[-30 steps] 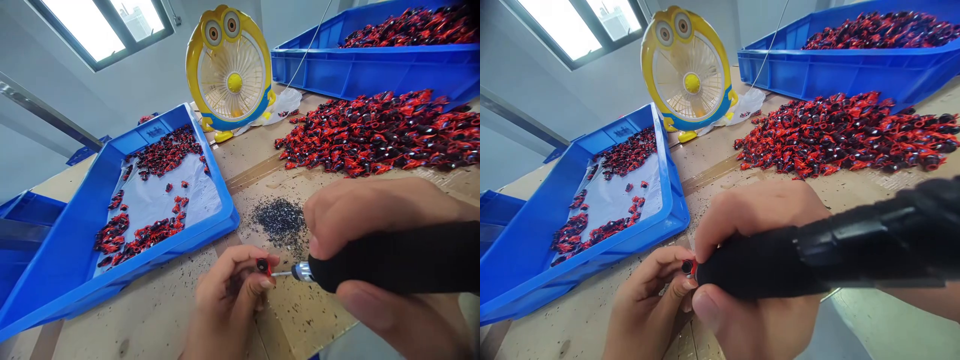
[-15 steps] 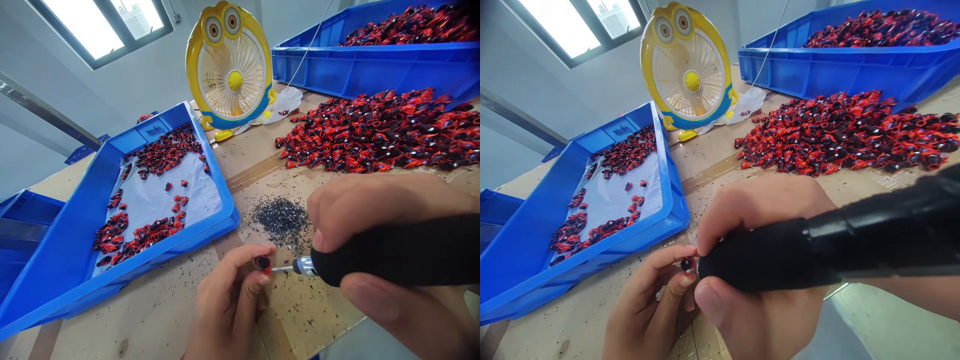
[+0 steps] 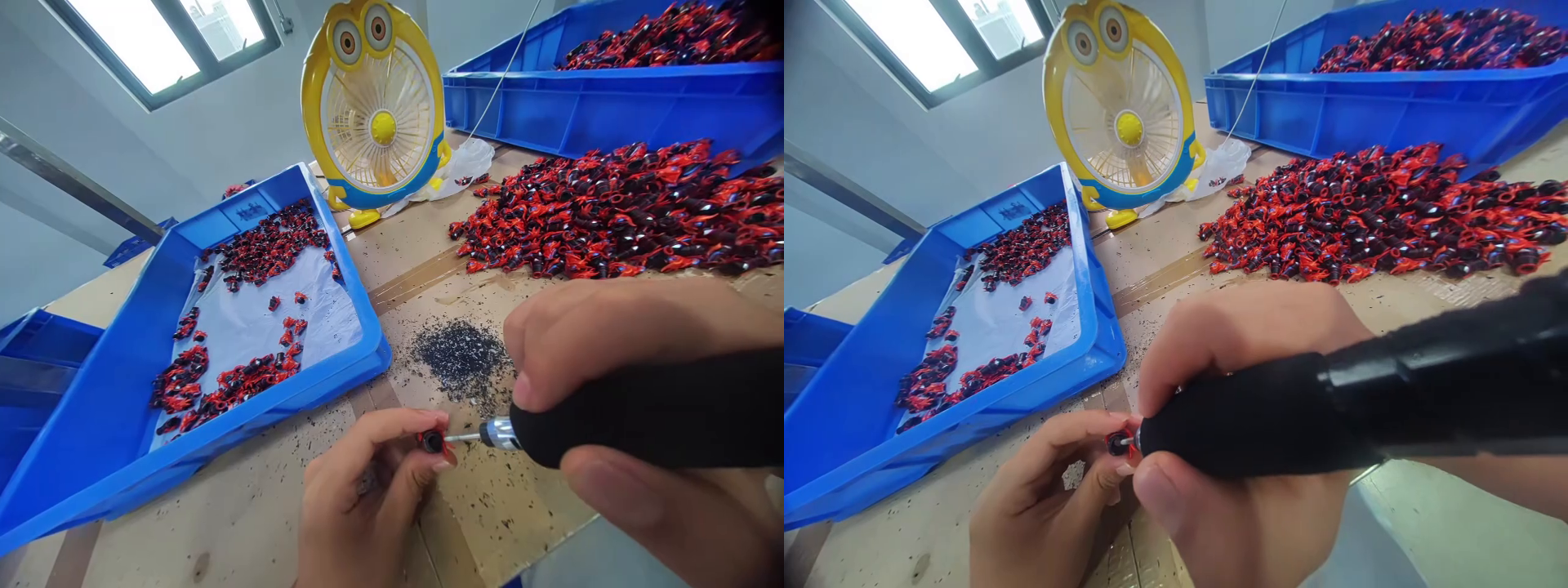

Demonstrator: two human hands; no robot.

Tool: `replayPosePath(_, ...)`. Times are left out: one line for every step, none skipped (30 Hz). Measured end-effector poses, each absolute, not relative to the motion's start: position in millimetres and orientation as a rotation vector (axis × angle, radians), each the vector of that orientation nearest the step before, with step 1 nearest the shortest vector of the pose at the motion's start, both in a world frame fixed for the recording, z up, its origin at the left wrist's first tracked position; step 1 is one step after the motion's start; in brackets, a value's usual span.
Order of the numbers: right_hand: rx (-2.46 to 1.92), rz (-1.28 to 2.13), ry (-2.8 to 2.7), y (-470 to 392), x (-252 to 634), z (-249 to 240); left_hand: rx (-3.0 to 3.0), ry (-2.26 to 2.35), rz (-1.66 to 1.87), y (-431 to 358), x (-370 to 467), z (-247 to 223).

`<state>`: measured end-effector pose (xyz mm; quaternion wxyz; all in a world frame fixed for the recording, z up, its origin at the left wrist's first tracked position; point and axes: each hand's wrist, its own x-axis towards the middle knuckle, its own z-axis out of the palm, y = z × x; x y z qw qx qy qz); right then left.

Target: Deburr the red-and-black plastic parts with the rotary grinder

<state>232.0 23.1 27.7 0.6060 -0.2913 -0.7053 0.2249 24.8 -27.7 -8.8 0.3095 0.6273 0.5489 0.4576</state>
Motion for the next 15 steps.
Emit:
replayPosePath(-0.699, 0.52, -1.631, 23, 231, 31, 1.646, 1.459, 1.204, -28, 24, -9)
replayPosePath(-0.731, 0.53, -1.634, 23, 231, 33, 1.627, 1.464, 1.204, -28, 24, -9)
replayPosePath(-0.759, 0.545, -1.641, 23, 231, 36, 1.601, 1.462, 1.207, -28, 24, -9)
replayPosePath(-0.777, 0.56, -1.655, 23, 232, 38, 1.571, 1.452, 1.212, -28, 25, -9)
replayPosePath(-0.782, 0.565, -1.663, 23, 235, 39, 1.54, 1.437, 1.22, -28, 26, -8)
replayPosePath(-0.777, 0.562, -1.663, 23, 237, 39, 1.507, 1.422, 1.229, -28, 26, -8)
replayPosePath(-0.768, 0.563, -1.672, 22, 241, 39, 1.477, 1.412, 1.235, -28, 28, -8)
replayPosePath(-0.763, 0.57, -1.69, 21, 244, 38, 1.452, 1.41, 1.235, -29, 29, -8)
replayPosePath(-0.756, 0.571, -1.699, 20, 248, 36, 1.43, 1.413, 1.233, -29, 30, -8)
replayPosePath(-0.754, 0.576, -1.705, 18, 251, 35, 1.412, 1.415, 1.228, -29, 31, -8)
replayPosePath(-0.752, 0.577, -1.708, 17, 254, 33, 1.398, 1.412, 1.224, -29, 32, -8)
replayPosePath(-0.75, 0.577, -1.71, 15, 256, 32, 1.389, 1.402, 1.219, -28, 33, -8)
replayPosePath(-0.75, 0.575, -1.711, 14, 257, 32, 1.384, 1.388, 1.216, -28, 33, -8)
replayPosePath(-0.75, 0.571, -1.712, 14, 257, 32, 1.379, 1.373, 1.216, -28, 34, -8)
replayPosePath(-0.752, 0.565, -1.712, 14, 256, 33, 1.373, 1.359, 1.216, -27, 34, -8)
